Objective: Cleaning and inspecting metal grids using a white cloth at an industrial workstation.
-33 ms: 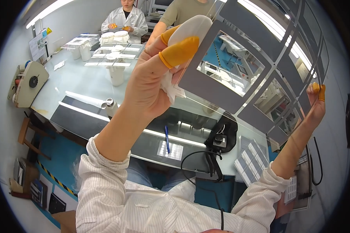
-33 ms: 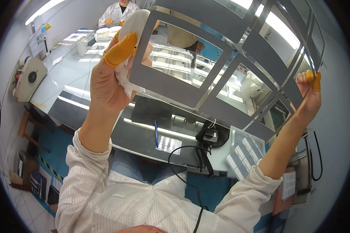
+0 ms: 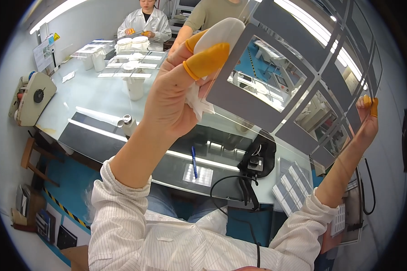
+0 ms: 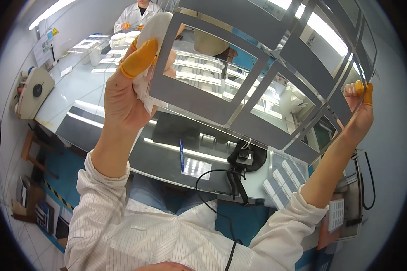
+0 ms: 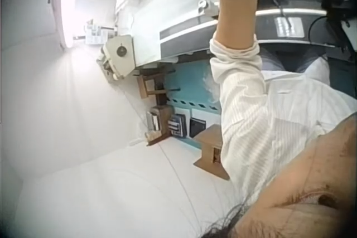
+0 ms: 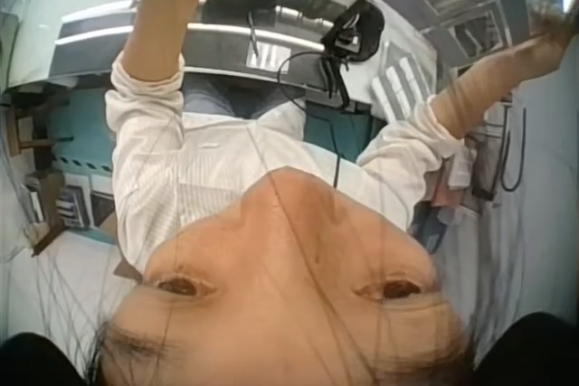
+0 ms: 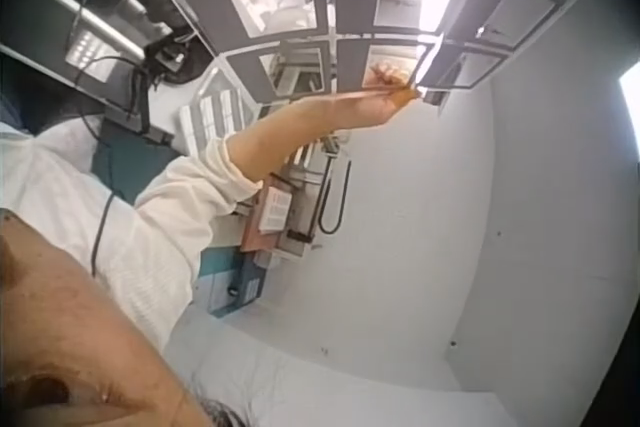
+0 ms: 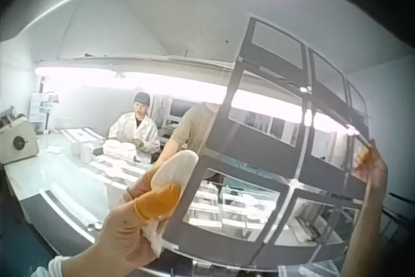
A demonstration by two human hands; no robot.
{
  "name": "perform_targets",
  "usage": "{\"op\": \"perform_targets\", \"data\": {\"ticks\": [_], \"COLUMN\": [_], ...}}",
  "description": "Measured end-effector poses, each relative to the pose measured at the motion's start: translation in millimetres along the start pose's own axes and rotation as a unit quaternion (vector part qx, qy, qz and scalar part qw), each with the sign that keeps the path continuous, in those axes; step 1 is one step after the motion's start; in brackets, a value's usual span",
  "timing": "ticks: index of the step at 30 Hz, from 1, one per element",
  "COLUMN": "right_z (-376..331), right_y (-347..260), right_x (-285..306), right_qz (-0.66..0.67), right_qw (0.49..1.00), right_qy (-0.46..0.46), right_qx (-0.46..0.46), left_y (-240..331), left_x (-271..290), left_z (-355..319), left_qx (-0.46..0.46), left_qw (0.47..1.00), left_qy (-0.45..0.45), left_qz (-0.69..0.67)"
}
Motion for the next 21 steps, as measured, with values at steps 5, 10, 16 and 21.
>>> {"op": "perform_targets", "data": {"ticks": [5,10,16,21], "right_z": [-1,-5,-25,-47], "right_y": [1,-3,10,8], "right_x": [-11,-6,-18,-19], "right_qz": [0.014,0.009,0.108,0.111], "right_qw": [0.994,0.999,0.992,0.986], "right_qy": [-0.107,-0.035,-0.014,0.06], "right_qx": [0.013,0.032,0.069,0.104], "left_y": [-1,-7,-10,-15], "left_x": [5,13,18,21], "left_z": [-2,-4,-28,-45], "left_qx": [0.011,0.012,0.021,0.065], "left_qw": [0.997,0.996,0.989,0.983], "left_qy": [0.077,0.091,0.127,0.142], "left_qz": [0.009,0.019,0.072,0.097]}}
Point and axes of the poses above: each hand's wrist, its own z-axis towards the middle knuckle, its own x-axis out of the back of the hand, y = z × x, the point moved 5 cm from there along z, towards the middle knuckle, and after that the axes turned 8 degrees about y, right-handed, at the moved point
